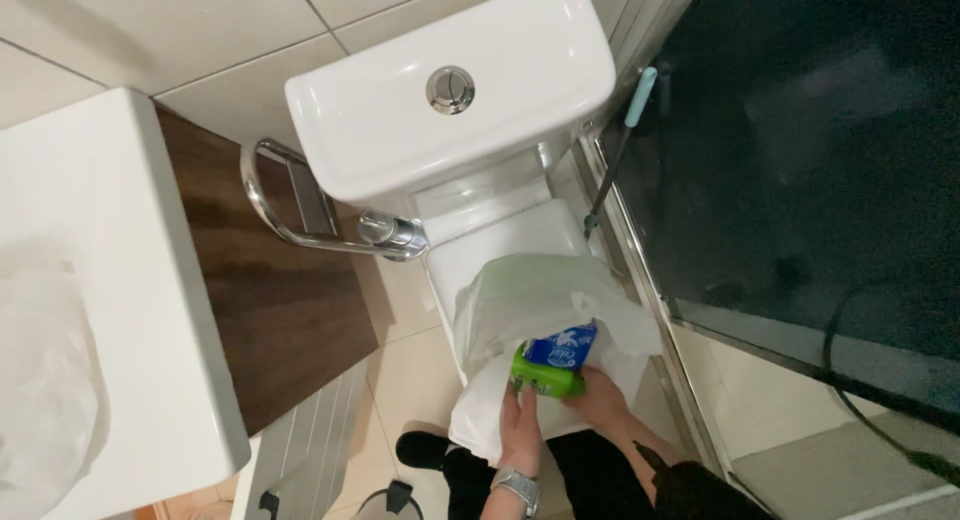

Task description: The person unpacks various toiletries from a plastic bag, including a pink bottle, a green bottle, and toothpaste boxes. They place the bottles on the sink counter and store the toothpaste boxes inside a cabinet under the sink.

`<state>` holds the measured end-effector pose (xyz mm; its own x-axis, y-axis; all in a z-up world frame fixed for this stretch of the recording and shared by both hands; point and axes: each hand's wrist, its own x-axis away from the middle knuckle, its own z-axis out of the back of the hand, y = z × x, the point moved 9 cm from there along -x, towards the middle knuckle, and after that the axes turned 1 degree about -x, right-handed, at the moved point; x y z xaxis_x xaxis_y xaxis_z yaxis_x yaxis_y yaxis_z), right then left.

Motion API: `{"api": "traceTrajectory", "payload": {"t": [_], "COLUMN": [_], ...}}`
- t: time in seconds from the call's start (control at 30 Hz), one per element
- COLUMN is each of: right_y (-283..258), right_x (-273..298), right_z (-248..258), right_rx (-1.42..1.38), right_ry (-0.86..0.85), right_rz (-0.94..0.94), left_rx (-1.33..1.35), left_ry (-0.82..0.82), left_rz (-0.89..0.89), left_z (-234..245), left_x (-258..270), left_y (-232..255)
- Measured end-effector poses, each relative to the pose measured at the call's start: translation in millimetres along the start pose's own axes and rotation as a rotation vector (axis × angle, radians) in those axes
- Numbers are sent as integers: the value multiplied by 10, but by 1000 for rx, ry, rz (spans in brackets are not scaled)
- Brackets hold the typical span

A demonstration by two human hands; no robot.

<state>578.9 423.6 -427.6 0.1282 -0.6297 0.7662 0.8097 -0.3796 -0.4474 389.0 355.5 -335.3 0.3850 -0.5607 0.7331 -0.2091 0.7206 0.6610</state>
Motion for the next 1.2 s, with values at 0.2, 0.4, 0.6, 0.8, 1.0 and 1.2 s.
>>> {"api": "traceTrajectory", "payload": {"t": [0.2,0.4,0.6,0.8,1.0,1.2], "right_y": [-320,-896,-1415,-1919,-1703,-1781], "right_x": [394,713,753,784,550,938], "right_z": [164,519,662,752,782,957], "right_rx": [164,109,-71,-257,-217,30], "right_ry": [-138,-38,173,153,258,270], "right_rz": [2,100,133,4,15,121], "left_rx": [27,64,341,527,575,519], "left_ry": [-96,-82,-25,75,12,-131], "left_rz": [301,174,11,327,302,285], "left_z": [-28,59,201,150,151,110], "left_x": [240,280,354,-170,10,310], "left_y": [100,389,763,-287,-21,273]}}
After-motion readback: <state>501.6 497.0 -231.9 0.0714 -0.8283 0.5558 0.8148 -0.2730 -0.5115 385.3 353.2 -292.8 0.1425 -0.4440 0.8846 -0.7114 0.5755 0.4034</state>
